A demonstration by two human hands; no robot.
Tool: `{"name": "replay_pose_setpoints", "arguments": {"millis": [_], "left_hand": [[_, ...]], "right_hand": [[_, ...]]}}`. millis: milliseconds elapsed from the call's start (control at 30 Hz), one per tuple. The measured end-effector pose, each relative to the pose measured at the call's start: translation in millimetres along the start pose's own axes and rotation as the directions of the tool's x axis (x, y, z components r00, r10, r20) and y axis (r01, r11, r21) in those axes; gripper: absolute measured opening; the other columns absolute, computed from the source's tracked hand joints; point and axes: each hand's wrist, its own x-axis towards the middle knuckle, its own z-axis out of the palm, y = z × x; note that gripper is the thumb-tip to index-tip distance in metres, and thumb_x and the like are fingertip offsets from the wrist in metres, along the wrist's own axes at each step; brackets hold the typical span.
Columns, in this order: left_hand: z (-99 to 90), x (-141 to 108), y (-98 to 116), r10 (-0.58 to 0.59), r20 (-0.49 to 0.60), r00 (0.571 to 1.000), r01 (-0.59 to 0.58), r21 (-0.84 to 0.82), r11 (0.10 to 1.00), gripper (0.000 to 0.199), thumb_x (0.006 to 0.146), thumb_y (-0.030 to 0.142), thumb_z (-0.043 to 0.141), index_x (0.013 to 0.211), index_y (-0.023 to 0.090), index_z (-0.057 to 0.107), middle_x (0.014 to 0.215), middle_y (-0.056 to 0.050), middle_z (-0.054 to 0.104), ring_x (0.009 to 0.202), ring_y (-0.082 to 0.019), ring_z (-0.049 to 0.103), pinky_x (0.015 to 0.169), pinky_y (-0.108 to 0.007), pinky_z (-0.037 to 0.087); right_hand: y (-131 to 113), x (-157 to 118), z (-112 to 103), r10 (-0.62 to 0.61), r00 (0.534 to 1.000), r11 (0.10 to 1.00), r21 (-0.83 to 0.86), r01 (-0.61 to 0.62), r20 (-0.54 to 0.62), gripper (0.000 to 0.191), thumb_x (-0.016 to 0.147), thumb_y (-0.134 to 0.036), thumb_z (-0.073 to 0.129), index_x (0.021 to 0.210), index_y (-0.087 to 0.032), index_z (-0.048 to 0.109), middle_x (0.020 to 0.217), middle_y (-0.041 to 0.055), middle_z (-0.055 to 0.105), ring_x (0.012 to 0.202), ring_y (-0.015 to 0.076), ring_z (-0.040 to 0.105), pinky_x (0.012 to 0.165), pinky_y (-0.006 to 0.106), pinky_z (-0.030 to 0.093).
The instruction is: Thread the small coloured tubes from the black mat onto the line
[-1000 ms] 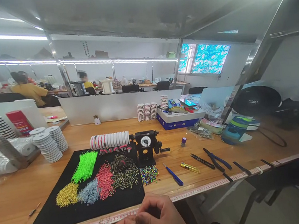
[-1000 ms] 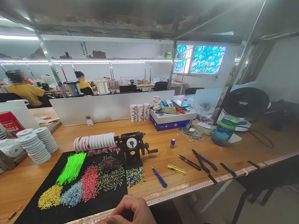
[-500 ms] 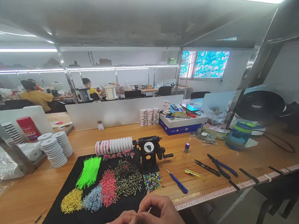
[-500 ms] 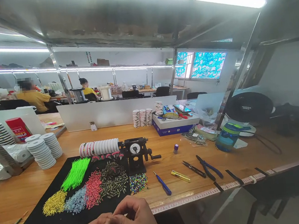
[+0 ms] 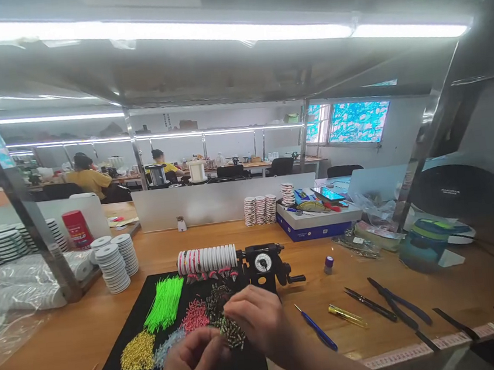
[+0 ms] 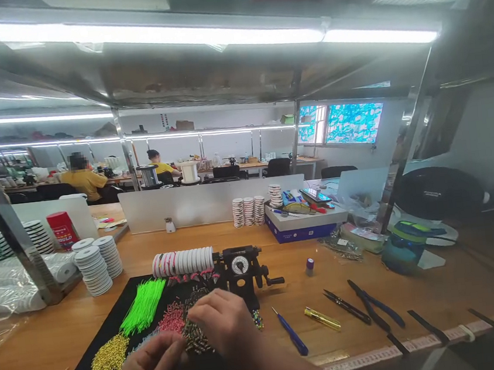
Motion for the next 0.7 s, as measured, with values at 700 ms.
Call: {"name": "replay_pose_setpoints", "arguments": {"millis": [700], "left_hand": [[-24.3,94,43,0.397,-0.172,0.902,-0.192,0.663,0.723,0.027,0.088,0.039,0.059,0.084,0.021,0.079,0.08,-0.004,0.078,0.075,-0.023,0.069,0.071,-0.031,0.043]], "right_hand": [[51,116,49,0.529,0.769,0.804,-0.502,-0.318,0.359,0.019,0.101,-0.028,0.06,0.095,-0.014,0.072,0.093,0.0047,0.075,0.087,0.0199,0.071,0.079,0.034,0.052]]}}
